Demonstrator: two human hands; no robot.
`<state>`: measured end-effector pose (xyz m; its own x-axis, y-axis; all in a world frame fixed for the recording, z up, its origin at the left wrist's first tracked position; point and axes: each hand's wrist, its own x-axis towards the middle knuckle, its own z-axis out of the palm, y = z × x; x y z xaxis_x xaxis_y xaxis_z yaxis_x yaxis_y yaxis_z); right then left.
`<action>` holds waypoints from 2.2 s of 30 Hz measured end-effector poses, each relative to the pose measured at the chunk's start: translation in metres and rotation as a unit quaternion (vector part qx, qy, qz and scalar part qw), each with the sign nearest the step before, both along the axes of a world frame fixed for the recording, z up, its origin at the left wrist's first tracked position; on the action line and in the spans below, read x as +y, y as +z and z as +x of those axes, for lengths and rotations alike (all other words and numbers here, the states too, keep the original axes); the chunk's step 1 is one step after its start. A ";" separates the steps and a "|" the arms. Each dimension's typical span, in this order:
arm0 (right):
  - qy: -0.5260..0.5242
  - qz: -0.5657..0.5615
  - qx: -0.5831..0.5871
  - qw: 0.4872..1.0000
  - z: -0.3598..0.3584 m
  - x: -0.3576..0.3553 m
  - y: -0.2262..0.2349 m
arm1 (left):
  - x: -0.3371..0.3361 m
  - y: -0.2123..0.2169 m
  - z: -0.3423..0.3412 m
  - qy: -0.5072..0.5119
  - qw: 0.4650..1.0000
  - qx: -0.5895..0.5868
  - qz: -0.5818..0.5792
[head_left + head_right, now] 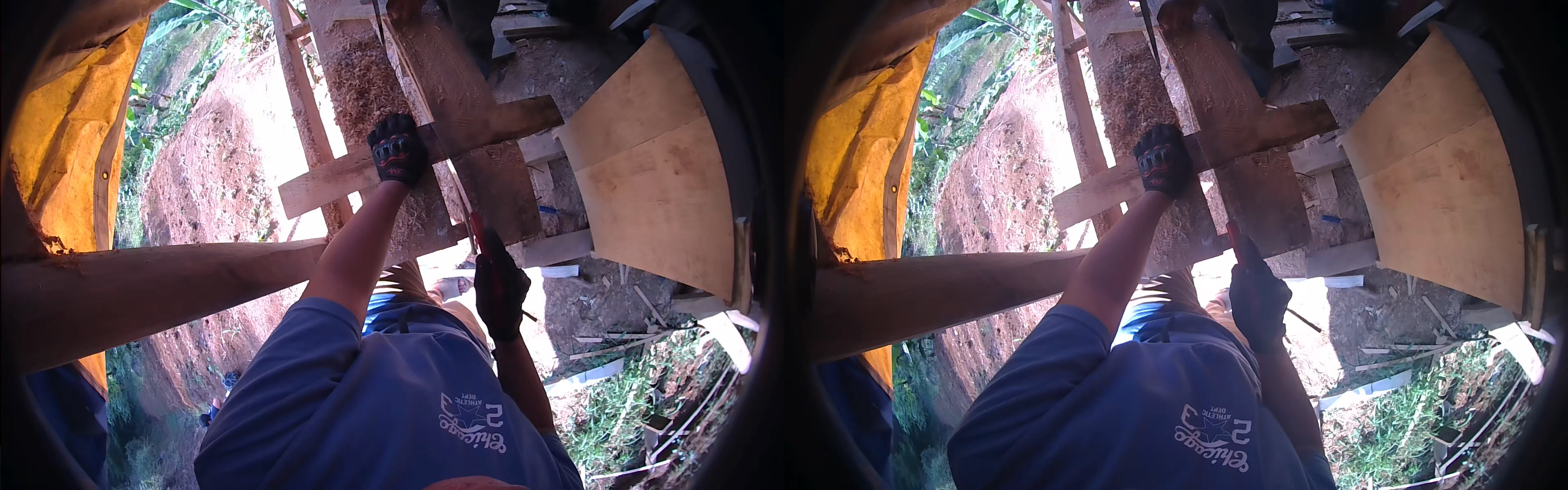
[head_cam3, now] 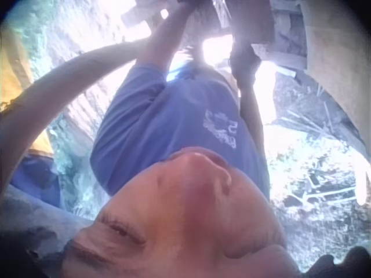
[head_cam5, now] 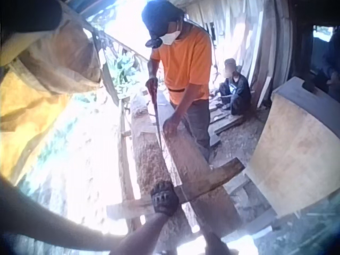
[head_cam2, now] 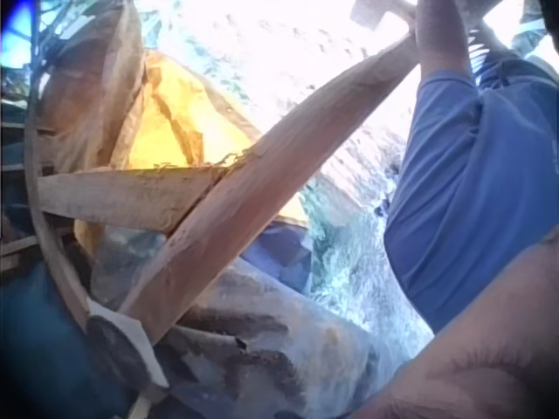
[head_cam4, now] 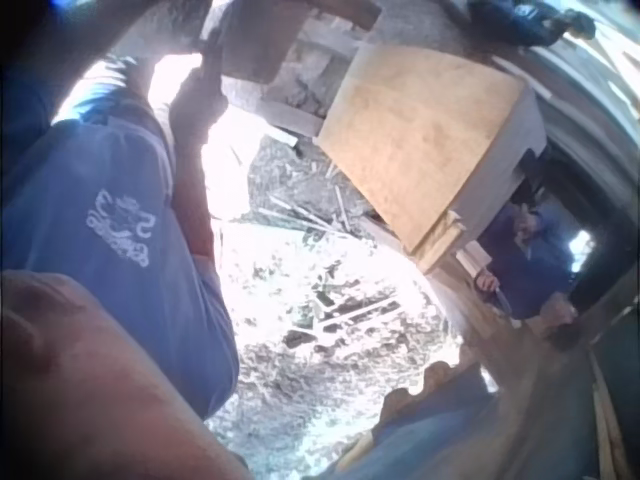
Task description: The person saws a piece of wood using a hand saw while working on a construction site with other people, then picks up and handles wood scraps.
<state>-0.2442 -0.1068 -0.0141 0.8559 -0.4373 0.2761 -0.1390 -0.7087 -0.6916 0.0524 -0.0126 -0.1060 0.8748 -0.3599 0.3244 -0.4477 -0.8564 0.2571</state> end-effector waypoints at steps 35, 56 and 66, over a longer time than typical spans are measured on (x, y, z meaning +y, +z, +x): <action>0.018 0.199 0.036 0.979 -0.035 -0.014 -0.036 | 0.021 -0.030 0.025 -0.096 0.971 -0.057 0.209; 0.041 0.218 0.025 0.975 -0.051 0.007 -0.029 | 0.001 -0.003 0.020 -0.193 0.956 -0.096 0.201; -0.012 0.148 0.021 0.989 -0.034 0.020 -0.054 | 0.000 -0.020 0.036 -0.206 0.963 -0.120 0.129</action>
